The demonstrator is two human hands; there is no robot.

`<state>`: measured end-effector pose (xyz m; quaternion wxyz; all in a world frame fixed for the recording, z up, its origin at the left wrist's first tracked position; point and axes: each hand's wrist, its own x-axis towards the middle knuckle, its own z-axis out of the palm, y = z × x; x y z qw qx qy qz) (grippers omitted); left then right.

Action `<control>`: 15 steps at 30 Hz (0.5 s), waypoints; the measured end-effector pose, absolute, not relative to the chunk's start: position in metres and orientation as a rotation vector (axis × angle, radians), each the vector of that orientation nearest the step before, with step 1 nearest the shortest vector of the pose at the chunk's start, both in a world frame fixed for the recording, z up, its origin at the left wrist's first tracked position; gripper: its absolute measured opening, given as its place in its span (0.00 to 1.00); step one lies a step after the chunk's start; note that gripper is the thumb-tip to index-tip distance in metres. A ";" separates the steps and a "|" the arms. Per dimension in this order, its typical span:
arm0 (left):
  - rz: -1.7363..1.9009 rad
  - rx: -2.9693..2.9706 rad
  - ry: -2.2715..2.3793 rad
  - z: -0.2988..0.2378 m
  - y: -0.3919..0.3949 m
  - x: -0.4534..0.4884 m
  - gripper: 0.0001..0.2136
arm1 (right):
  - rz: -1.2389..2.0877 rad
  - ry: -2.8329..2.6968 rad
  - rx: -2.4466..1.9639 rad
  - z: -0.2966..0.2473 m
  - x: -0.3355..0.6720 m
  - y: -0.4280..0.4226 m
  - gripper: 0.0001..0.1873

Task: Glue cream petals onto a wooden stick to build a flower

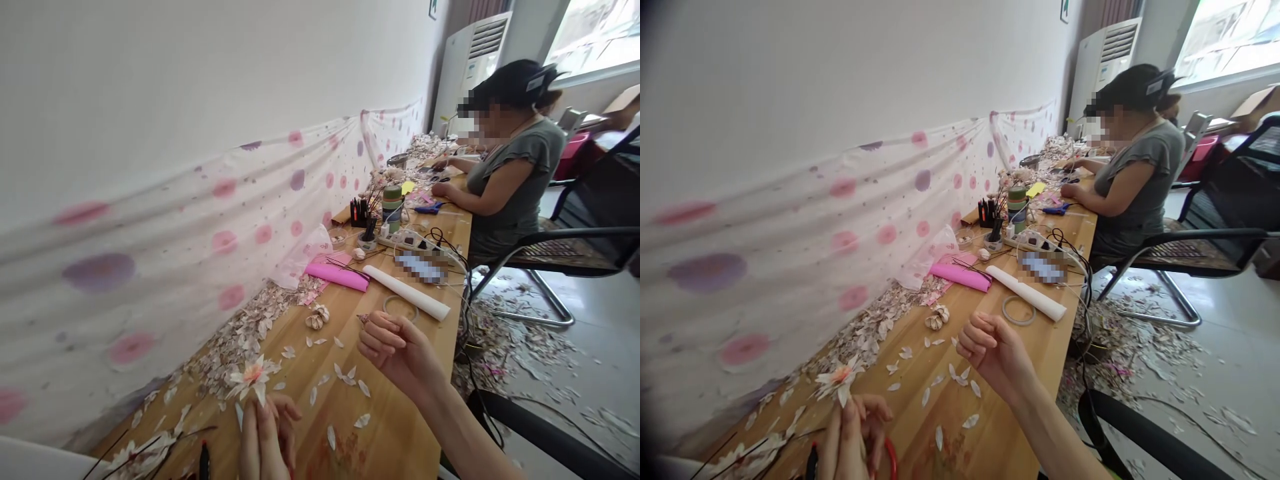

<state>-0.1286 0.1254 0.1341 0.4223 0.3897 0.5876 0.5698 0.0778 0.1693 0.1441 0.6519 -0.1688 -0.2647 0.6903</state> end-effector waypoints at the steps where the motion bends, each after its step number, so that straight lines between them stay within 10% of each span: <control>1: 1.443 0.990 1.471 0.137 0.123 -0.124 0.26 | 1.580 -0.611 -0.370 0.144 0.077 0.168 0.26; 15: 1.611 0.771 1.366 0.147 0.089 -0.054 0.18 | 1.658 -0.919 -0.515 0.120 0.074 0.131 0.24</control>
